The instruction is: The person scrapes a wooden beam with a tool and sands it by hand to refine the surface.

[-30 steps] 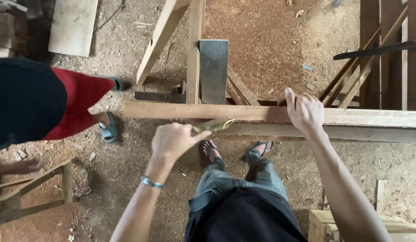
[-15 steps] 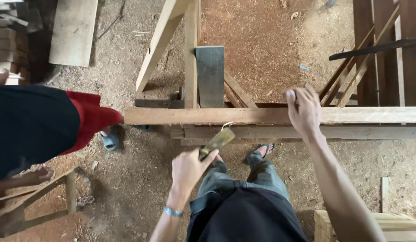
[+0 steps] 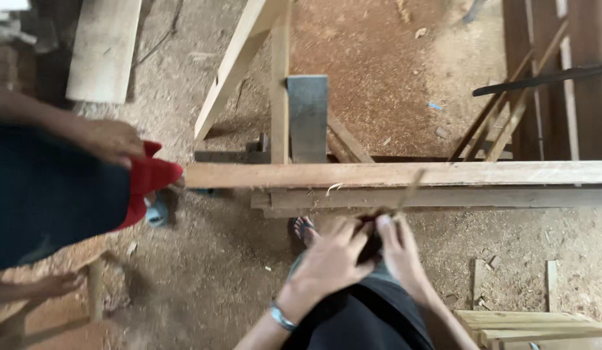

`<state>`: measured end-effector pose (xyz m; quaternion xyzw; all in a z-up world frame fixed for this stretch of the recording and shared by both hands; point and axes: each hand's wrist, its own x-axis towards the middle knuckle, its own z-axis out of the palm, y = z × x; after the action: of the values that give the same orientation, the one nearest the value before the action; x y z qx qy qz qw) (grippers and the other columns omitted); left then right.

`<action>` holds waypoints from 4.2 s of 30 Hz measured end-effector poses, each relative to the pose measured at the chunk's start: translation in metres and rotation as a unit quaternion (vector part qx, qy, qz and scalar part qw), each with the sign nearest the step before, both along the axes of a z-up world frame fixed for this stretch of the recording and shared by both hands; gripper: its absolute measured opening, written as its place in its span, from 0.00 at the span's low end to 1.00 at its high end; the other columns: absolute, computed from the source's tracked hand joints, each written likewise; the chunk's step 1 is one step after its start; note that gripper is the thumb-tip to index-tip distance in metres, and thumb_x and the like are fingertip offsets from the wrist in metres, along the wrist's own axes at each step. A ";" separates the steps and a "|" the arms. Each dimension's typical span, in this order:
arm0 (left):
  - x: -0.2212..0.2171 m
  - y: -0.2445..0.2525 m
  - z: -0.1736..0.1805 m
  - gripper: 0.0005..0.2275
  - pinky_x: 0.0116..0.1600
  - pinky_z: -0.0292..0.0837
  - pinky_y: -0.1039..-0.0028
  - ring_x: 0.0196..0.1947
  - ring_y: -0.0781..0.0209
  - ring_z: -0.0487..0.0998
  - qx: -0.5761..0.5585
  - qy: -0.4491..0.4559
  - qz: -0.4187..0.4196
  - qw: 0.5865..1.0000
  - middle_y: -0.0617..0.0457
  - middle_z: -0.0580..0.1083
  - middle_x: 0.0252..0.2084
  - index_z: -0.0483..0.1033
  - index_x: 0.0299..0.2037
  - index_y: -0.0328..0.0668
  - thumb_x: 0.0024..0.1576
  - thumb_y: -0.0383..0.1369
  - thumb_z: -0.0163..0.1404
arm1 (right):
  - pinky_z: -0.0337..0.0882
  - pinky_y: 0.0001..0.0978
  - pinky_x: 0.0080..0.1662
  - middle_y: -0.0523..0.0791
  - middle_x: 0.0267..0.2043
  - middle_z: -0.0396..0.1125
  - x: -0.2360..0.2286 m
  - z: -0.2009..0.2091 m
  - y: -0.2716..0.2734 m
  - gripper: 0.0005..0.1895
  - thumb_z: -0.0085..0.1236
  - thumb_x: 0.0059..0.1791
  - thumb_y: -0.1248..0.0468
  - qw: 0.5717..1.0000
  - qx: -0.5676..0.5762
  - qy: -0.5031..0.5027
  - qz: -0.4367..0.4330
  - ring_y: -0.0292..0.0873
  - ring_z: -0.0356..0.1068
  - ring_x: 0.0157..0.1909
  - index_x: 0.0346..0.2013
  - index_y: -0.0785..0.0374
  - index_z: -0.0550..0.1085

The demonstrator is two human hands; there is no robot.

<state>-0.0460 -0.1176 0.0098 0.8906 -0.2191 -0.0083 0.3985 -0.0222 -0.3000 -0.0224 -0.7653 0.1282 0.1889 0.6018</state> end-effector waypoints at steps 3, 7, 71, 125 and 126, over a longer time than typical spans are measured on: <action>0.018 0.054 0.007 0.19 0.65 0.69 0.61 0.56 0.53 0.74 0.005 0.013 0.076 0.997 0.49 0.76 0.50 0.78 0.47 0.42 0.57 0.49 0.57 | 0.74 0.33 0.44 0.48 0.37 0.69 0.012 -0.001 -0.023 0.09 0.39 0.62 0.64 0.992 0.019 -0.117 -0.033 0.41 0.71 0.37 0.49 0.66 0.66; 0.059 0.128 -0.006 0.36 0.60 0.61 0.57 0.53 0.46 0.73 0.217 -0.186 0.188 0.940 0.41 0.75 0.51 0.75 0.55 0.36 0.47 0.61 0.51 | 0.68 0.27 0.25 0.42 0.29 0.62 0.003 -0.004 -0.030 0.08 0.40 0.57 0.64 0.990 0.072 -0.076 -0.092 0.35 0.63 0.23 0.49 0.64 0.64; 0.124 0.175 -0.066 0.44 0.49 0.76 0.64 0.42 0.52 0.83 0.259 -0.207 0.154 0.931 0.42 0.80 0.44 0.79 0.42 0.33 0.36 0.73 0.53 | 0.64 0.36 0.24 0.45 0.22 0.65 0.055 0.029 0.085 0.17 0.46 0.58 0.49 0.955 -0.252 -0.121 0.102 0.42 0.68 0.20 0.49 0.60 0.71; 0.105 0.169 -0.060 0.40 0.49 0.70 0.66 0.41 0.55 0.80 0.238 -0.153 0.172 0.944 0.49 0.78 0.37 0.77 0.39 0.39 0.35 0.73 0.56 | 0.67 0.33 0.18 0.48 0.17 0.71 0.036 -0.016 -0.042 0.24 0.45 0.53 0.45 0.898 -0.412 -0.066 0.143 0.37 0.67 0.13 0.38 0.63 0.77; 0.108 0.168 -0.061 0.40 0.49 0.70 0.65 0.41 0.55 0.80 0.238 -0.158 0.174 0.942 0.49 0.79 0.38 0.77 0.39 0.40 0.35 0.73 0.56 | 0.65 0.32 0.18 0.48 0.16 0.70 0.039 -0.008 -0.049 0.26 0.46 0.54 0.44 0.883 -0.441 -0.069 0.146 0.36 0.65 0.12 0.36 0.63 0.78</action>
<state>0.0621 0.0502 -0.0510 0.9734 -0.1127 0.1506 0.1306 0.0172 -0.3488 -0.0301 -0.9729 0.0433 0.1452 0.1748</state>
